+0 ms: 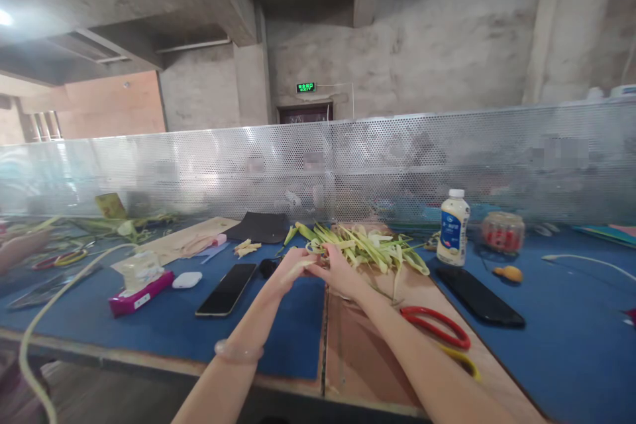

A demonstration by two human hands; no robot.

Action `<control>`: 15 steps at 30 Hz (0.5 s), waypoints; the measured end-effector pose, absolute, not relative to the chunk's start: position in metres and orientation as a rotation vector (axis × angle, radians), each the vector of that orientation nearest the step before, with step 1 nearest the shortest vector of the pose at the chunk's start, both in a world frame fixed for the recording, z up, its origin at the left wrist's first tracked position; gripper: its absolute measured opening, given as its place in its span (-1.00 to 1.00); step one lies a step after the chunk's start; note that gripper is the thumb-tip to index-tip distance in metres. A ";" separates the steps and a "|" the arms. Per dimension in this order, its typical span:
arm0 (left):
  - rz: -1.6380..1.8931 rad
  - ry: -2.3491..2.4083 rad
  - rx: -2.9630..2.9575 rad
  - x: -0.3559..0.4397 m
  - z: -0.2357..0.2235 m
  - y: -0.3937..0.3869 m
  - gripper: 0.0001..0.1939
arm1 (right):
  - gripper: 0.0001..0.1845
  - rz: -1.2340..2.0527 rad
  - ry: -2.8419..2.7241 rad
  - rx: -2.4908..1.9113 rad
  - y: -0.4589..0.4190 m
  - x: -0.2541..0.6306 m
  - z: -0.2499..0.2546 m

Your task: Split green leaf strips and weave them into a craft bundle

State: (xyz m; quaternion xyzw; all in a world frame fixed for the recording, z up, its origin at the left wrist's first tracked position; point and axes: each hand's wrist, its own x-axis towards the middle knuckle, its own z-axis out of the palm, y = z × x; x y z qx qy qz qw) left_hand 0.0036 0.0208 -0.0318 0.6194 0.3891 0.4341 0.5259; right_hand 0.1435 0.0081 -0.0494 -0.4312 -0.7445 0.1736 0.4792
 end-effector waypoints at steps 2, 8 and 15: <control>1.027 0.905 1.498 0.004 -0.031 0.019 -0.83 | -0.43 0.415 -1.792 -1.080 0.007 0.143 -0.047; 1.092 0.907 1.509 0.006 -0.030 0.017 -0.88 | -0.44 0.366 -1.789 -1.086 0.008 0.143 -0.047; 1.131 0.941 1.571 0.007 -0.033 0.022 -0.96 | -0.49 0.288 -1.789 -1.080 0.011 0.141 -0.052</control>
